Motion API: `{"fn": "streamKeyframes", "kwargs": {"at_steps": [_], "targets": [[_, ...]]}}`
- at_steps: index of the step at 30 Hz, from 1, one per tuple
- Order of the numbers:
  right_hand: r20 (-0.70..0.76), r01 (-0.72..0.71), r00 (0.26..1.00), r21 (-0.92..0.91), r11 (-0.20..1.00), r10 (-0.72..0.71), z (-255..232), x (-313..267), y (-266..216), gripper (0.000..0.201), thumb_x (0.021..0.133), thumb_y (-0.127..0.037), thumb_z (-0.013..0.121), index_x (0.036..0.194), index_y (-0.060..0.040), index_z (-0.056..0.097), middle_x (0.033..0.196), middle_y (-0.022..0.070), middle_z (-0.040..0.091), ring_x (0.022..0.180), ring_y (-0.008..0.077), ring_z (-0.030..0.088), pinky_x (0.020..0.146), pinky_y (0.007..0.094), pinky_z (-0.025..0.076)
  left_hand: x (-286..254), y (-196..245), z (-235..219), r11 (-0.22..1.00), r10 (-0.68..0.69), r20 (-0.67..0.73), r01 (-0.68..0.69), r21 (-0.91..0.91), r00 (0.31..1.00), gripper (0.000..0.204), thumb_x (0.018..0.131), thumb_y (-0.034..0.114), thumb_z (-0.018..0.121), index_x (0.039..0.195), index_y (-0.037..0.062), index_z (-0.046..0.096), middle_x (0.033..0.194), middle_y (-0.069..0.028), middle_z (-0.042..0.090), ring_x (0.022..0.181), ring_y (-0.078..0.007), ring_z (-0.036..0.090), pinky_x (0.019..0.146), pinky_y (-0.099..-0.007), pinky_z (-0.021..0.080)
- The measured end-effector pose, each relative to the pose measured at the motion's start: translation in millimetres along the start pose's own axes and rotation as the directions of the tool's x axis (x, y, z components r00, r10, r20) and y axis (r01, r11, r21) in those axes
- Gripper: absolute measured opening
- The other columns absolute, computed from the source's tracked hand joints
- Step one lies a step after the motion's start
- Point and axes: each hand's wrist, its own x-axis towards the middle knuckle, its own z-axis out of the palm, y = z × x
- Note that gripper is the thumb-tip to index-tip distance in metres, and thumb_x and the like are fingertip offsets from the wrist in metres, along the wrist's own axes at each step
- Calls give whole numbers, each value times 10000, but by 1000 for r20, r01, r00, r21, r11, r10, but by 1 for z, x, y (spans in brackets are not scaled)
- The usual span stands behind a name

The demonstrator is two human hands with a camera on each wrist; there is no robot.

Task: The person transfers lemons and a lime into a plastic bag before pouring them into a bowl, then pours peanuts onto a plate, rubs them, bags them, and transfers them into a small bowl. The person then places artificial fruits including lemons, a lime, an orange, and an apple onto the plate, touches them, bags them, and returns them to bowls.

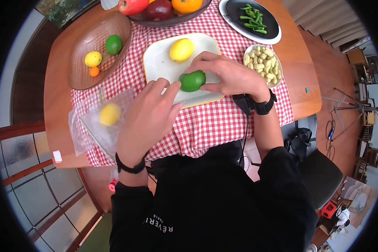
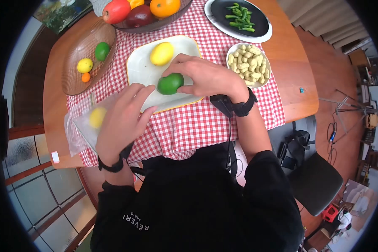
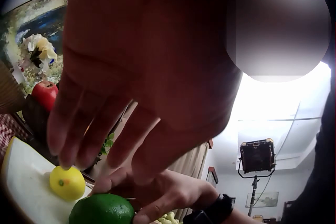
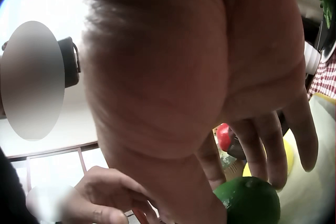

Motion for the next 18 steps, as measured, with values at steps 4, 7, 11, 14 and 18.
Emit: {"fn": "streamKeyframes", "kwargs": {"at_steps": [4,7,11,14,18], "targets": [[-33,-70,997,-9,998,70,0,-2,4,475,840,-81,811,1301,-36,702,1182,179,715,1148,358,691,991,448,560,19,-20,1,999,-42,187,36,35,982,394,899,140,763,1266,28,671,1086,-170,670,1024,-385,677,873,-462,540],[-90,-60,994,7,998,60,8,-1,7,450,853,-97,808,1282,-13,701,1126,190,736,1079,365,718,956,453,574,38,-33,17,1000,21,113,-18,-23,993,387,904,130,769,1268,31,680,1102,-174,686,999,-398,691,859,-460,549],[-144,-90,984,111,990,105,16,2,7,401,867,-146,813,1224,0,702,1018,209,769,941,387,757,851,455,606,43,-41,42,985,-15,-205,-21,-174,979,384,899,119,805,1259,31,705,1173,-158,714,1040,-375,712,902,-422,566],[-156,-129,978,80,988,141,18,5,5,392,882,-175,809,1221,-12,702,984,213,775,903,388,765,818,454,610,42,-46,40,962,-41,-197,-15,-272,980,410,885,113,817,1269,33,701,1202,-149,716,1086,-358,712,933,-417,563],[-196,-143,970,20,990,144,19,5,1,410,889,-201,807,1252,-48,694,968,208,772,895,381,764,814,449,608,37,-58,45,940,-52,-131,4,-340,990,483,850,84,844,1304,42,683,1239,-147,711,1124,-345,708,954,-414,560]]}}
